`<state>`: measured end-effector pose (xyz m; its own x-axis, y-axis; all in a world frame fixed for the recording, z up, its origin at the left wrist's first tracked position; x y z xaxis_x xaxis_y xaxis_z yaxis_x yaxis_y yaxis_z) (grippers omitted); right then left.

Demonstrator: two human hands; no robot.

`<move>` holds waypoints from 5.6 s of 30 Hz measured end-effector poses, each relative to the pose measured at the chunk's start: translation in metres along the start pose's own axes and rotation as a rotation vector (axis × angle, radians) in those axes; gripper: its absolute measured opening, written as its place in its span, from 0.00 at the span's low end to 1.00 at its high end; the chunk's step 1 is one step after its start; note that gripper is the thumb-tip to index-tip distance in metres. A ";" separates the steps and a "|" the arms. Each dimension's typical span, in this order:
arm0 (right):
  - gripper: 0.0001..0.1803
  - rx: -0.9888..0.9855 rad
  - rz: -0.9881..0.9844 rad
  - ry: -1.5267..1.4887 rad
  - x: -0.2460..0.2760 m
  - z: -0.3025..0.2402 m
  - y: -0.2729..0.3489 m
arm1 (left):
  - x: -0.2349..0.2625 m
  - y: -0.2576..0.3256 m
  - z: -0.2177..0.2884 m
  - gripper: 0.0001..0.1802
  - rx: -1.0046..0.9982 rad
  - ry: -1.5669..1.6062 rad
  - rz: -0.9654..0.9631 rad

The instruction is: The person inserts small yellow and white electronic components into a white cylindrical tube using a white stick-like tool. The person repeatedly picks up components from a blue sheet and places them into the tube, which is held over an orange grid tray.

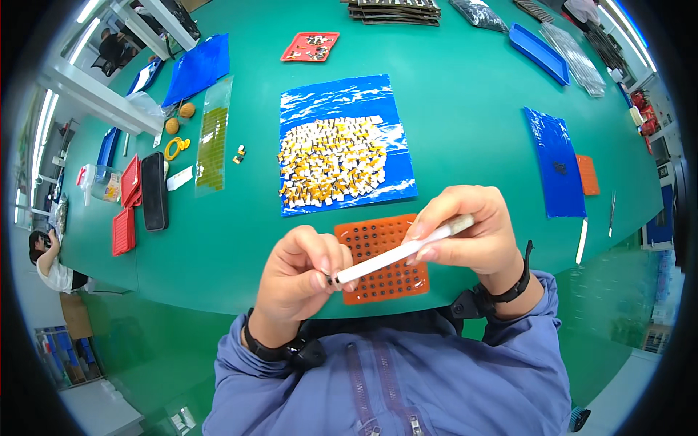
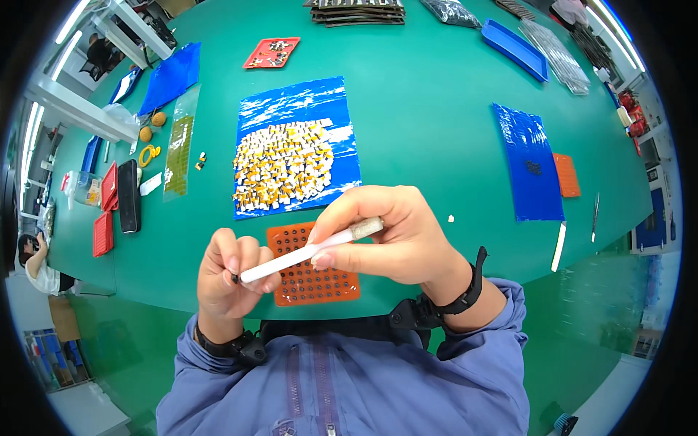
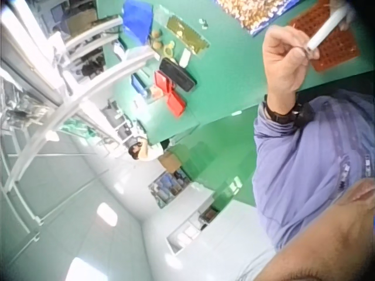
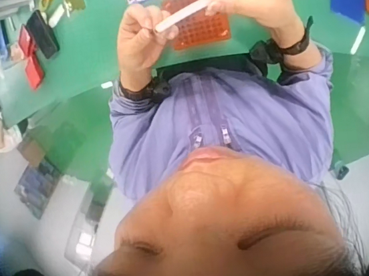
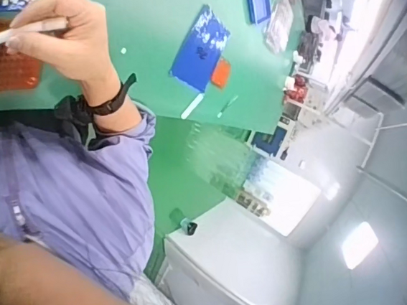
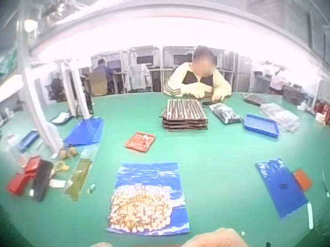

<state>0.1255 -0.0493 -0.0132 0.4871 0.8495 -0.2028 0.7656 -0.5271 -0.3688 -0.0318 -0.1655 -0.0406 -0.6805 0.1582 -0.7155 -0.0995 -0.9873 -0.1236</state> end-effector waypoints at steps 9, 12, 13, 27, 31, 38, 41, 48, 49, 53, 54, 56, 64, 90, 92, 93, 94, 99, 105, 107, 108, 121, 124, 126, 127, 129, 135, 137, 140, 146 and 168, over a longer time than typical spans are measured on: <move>0.07 -0.022 0.002 -0.005 -0.001 0.004 0.001 | 0.002 -0.001 -0.008 0.07 -0.061 0.071 -0.006; 0.06 0.012 -0.039 0.140 -0.001 0.000 0.001 | 0.002 -0.001 -0.005 0.09 -0.058 -0.006 0.006; 0.06 0.080 -0.066 0.266 0.001 -0.001 -0.001 | 0.002 -0.001 -0.004 0.10 -0.053 -0.042 0.008; 0.05 0.336 -0.094 0.539 -0.007 -0.006 -0.005 | 0.003 -0.003 -0.003 0.10 -0.050 -0.037 0.030; 0.05 0.323 -0.160 0.558 -0.004 -0.005 -0.004 | 0.002 -0.002 -0.004 0.10 -0.035 -0.032 0.022; 0.05 0.313 -0.180 0.596 -0.003 -0.005 -0.002 | 0.004 -0.004 -0.003 0.07 -0.081 0.016 0.014; 0.05 0.396 -0.100 0.537 -0.006 -0.006 -0.003 | 0.004 -0.004 -0.003 0.07 -0.080 0.008 0.003; 0.05 0.440 -0.118 0.632 -0.007 -0.007 -0.004 | 0.005 -0.004 -0.005 0.07 -0.074 0.033 0.001; 0.05 0.398 -0.147 0.670 -0.004 -0.008 -0.001 | 0.006 -0.004 -0.005 0.07 -0.076 0.030 0.007; 0.05 0.427 -0.082 0.620 -0.009 -0.008 -0.005 | 0.004 -0.005 -0.005 0.07 -0.067 0.026 -0.013; 0.05 0.387 -0.119 0.655 -0.008 -0.008 -0.003 | 0.005 -0.005 -0.005 0.07 -0.071 0.024 -0.007; 0.06 0.305 -0.192 0.723 -0.002 -0.009 0.002 | 0.006 -0.004 -0.005 0.07 -0.072 0.016 -0.009; 0.04 0.345 -0.168 0.644 -0.004 -0.008 -0.003 | 0.007 -0.003 -0.005 0.07 -0.071 0.016 -0.020; 0.08 0.522 -0.043 0.662 -0.002 -0.022 0.008 | 0.039 0.033 0.047 0.03 -0.281 -1.212 0.617; 0.10 0.555 -0.065 0.719 -0.005 -0.017 0.007 | 0.049 0.039 0.062 0.03 -0.184 -1.571 0.609; 0.10 0.558 -0.068 0.738 -0.007 -0.016 0.007 | 0.052 0.041 0.068 0.02 -0.151 -1.635 0.641; 0.10 0.561 -0.071 0.758 -0.009 -0.014 0.006 | 0.053 0.041 0.074 0.03 -0.145 -1.719 0.640; 0.09 0.616 -0.048 0.722 -0.012 -0.008 0.005 | 0.066 0.042 0.092 0.05 -0.015 -1.983 0.634; 0.10 0.576 -0.062 0.683 -0.010 -0.010 0.004 | 0.057 0.029 0.095 0.07 0.053 -2.150 0.423; 0.12 0.502 -0.053 0.640 -0.005 -0.014 0.004 | 0.046 0.014 0.089 0.08 0.079 -2.091 0.331; 0.12 0.496 0.011 0.624 0.000 -0.016 0.004 | 0.042 0.003 0.083 0.08 0.096 -2.034 0.264; 0.04 0.391 0.230 0.329 0.017 -0.008 0.002 | 0.066 -0.063 0.019 0.09 0.079 -1.917 0.153; 0.04 0.405 0.200 0.357 0.017 -0.011 0.002 | 0.066 -0.064 0.019 0.09 0.094 -1.902 0.119; 0.04 0.393 0.190 0.375 0.018 -0.011 0.002 | 0.064 -0.063 0.021 0.09 0.103 -1.859 0.114; 0.04 0.388 0.183 0.383 0.017 -0.011 0.002 | 0.062 -0.061 0.024 0.09 0.105 -1.815 0.120; 0.05 0.283 0.191 0.273 0.018 -0.008 0.001 | 0.061 -0.056 0.030 0.09 0.215 -1.518 0.198; 0.08 0.065 0.101 0.125 0.012 0.000 0.000 | 0.028 -0.018 0.039 0.07 0.124 -0.492 0.231; 0.08 0.006 0.059 0.057 0.009 0.003 0.002 | 0.019 -0.013 0.031 0.05 0.032 -0.288 0.104; 0.08 0.005 0.041 -0.014 0.003 0.006 0.001 | 0.006 -0.010 0.015 0.11 0.018 -0.176 0.010; 0.07 -0.009 -0.012 -0.062 0.005 0.007 0.000 | 0.003 -0.011 0.003 0.10 -0.027 -0.070 -0.079; 0.04 0.351 -0.031 0.493 0.023 -0.018 -0.007 | -0.016 -0.034 0.003 0.07 0.000 -0.078 0.035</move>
<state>0.1383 -0.0264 0.0008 0.6686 0.7085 0.2259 0.6390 -0.3919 -0.6619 -0.0199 -0.1344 -0.0226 -0.7382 0.1218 -0.6635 -0.0742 -0.9923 -0.0995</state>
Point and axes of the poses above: each hand's wrist, its own y-axis away from the middle knuckle, its own x-axis out of the back of the hand, z = x × y, the point moved 3 cm from there along -y, towards the middle knuckle, and after that the axes turned 7 degrees about x, right-handed, at the moved point
